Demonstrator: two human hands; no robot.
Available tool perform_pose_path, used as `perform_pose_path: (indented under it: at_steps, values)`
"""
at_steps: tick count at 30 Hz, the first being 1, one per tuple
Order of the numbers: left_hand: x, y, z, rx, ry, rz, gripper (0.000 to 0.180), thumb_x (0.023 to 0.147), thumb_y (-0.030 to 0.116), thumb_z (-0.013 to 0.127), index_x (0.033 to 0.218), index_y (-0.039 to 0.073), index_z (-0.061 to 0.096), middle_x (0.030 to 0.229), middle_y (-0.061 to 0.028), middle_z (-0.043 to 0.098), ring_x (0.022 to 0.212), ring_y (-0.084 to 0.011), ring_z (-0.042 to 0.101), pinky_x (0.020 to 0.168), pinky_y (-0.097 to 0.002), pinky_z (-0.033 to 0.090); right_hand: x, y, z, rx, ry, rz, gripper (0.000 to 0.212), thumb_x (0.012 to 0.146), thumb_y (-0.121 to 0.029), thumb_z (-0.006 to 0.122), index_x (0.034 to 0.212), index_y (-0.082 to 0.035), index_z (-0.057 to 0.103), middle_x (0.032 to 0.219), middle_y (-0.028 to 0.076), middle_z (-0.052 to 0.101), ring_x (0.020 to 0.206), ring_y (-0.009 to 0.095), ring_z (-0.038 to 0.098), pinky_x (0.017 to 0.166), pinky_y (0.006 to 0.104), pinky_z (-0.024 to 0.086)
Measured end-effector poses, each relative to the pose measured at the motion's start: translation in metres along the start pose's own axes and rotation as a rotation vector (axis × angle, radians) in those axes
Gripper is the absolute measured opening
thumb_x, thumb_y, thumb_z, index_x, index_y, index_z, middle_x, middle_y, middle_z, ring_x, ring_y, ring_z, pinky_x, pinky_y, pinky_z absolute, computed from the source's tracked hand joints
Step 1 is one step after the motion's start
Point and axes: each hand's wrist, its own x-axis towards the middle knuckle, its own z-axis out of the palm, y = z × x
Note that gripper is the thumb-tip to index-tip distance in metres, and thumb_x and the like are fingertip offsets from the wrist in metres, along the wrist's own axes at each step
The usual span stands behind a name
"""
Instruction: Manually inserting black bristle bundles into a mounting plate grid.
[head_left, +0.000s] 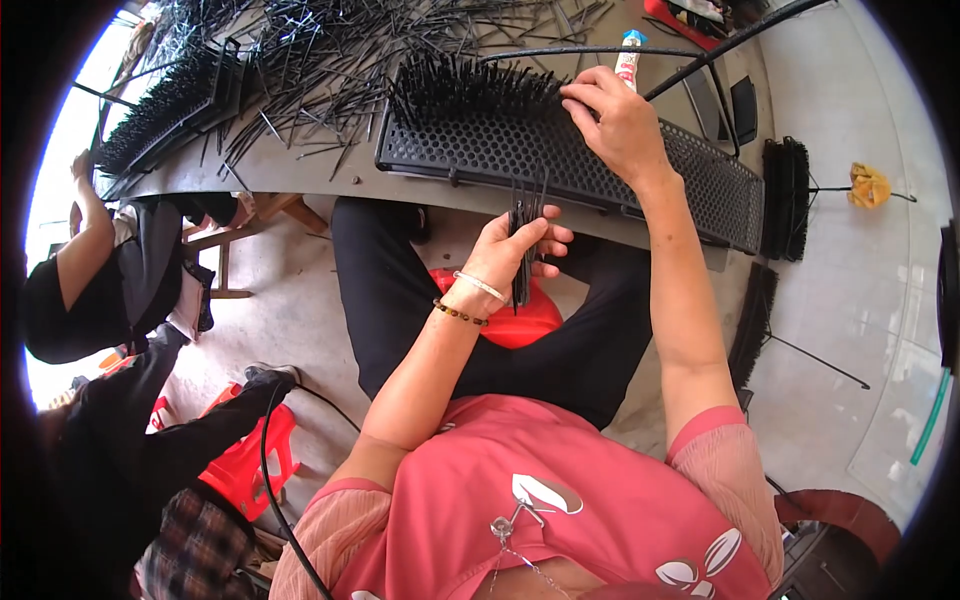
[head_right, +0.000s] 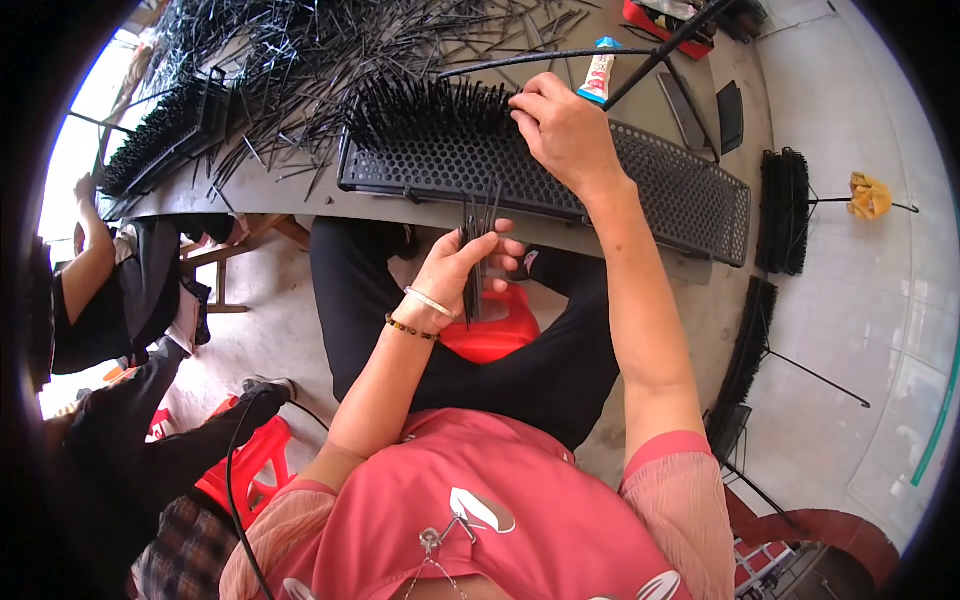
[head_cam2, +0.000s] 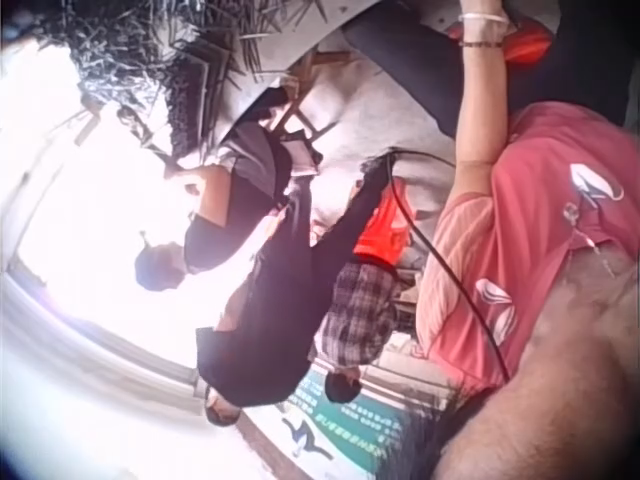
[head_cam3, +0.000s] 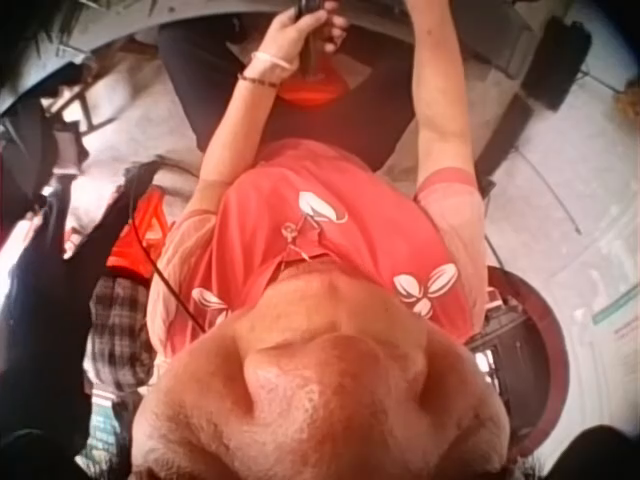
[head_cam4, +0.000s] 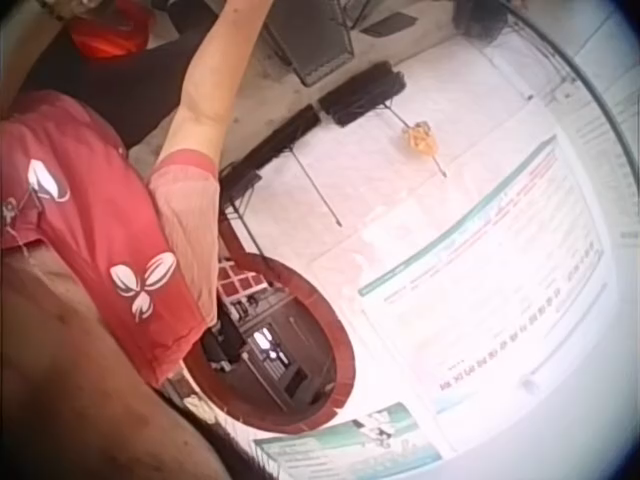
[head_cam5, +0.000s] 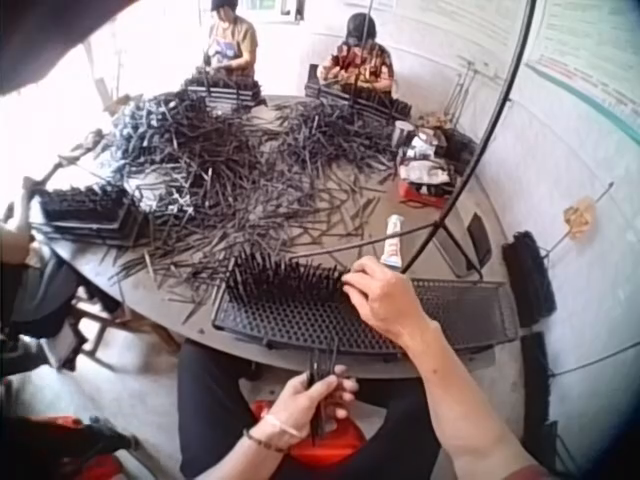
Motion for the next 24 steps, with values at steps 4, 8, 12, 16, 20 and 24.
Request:
perform_pose_path:
  at_steps: [4,8,12,16,20,24]
  values:
    - [-0.001,0.002,-0.001,-0.008,0.016,-0.002,0.028,0.095,0.015,0.052,0.119,0.0,0.053,0.096,-0.0099,0.066,0.081,-0.0139,0.063,0.061,-0.0256,0.054,-0.005,0.004,-0.012,0.089,0.053,0.117,0.011,0.078,-0.008,0.069,0.086,-0.002,0.065,0.084,0.005,0.061,0.058,0.018,0.055,0.055,0.0282,0.045]
    - [0.0,0.001,-0.003,-0.031,0.012,0.008,0.028,0.095,0.014,0.052,0.119,-0.001,0.053,0.096,-0.0101,0.066,0.081,-0.0143,0.064,0.062,-0.0259,0.054,-0.012,0.002,-0.013,0.124,-0.037,0.174,0.011,0.079,-0.009,0.069,0.085,-0.001,0.066,0.079,0.005,0.06,0.053,0.015,0.047,0.051,0.0268,0.04]
    - [0.001,0.0,-0.002,-0.024,-0.007,0.002,0.028,0.095,0.014,0.051,0.119,-0.001,0.053,0.097,-0.0105,0.066,0.081,-0.0146,0.064,0.062,-0.0265,0.055,-0.016,0.006,-0.002,0.178,0.039,0.167,0.01,0.08,-0.007,0.069,0.086,0.0,0.065,0.079,0.005,0.059,0.058,0.015,0.05,0.054,0.0269,0.041]
    - [0.001,-0.001,-0.002,-0.026,-0.003,-0.003,0.028,0.095,0.013,0.05,0.119,-0.001,0.053,0.097,-0.0109,0.066,0.081,-0.0148,0.064,0.062,-0.0268,0.055,-0.014,0.006,0.011,0.099,0.139,0.122,0.01,0.08,-0.005,0.068,0.088,-0.001,0.065,0.079,0.006,0.056,0.064,0.019,0.054,0.058,0.0295,0.044]
    - [0.001,-0.001,-0.001,-0.023,0.004,-0.004,0.029,0.095,0.013,0.05,0.12,-0.001,0.052,0.097,-0.0108,0.066,0.082,-0.0149,0.064,0.062,-0.027,0.055,-0.013,0.004,0.013,0.101,0.136,0.167,0.009,0.08,-0.006,0.068,0.087,-0.001,0.065,0.079,0.007,0.056,0.066,0.021,0.055,0.059,0.0309,0.045]
    - [0.001,-0.002,-0.001,-0.011,-0.002,-0.008,0.029,0.095,0.013,0.05,0.12,-0.001,0.052,0.097,-0.0103,0.066,0.083,-0.0146,0.063,0.062,-0.0267,0.055,-0.009,0.001,0.011,0.132,0.09,0.157,0.007,0.082,-0.006,0.066,0.087,-0.001,0.062,0.082,0.007,0.055,0.068,0.023,0.055,0.061,0.0323,0.045]
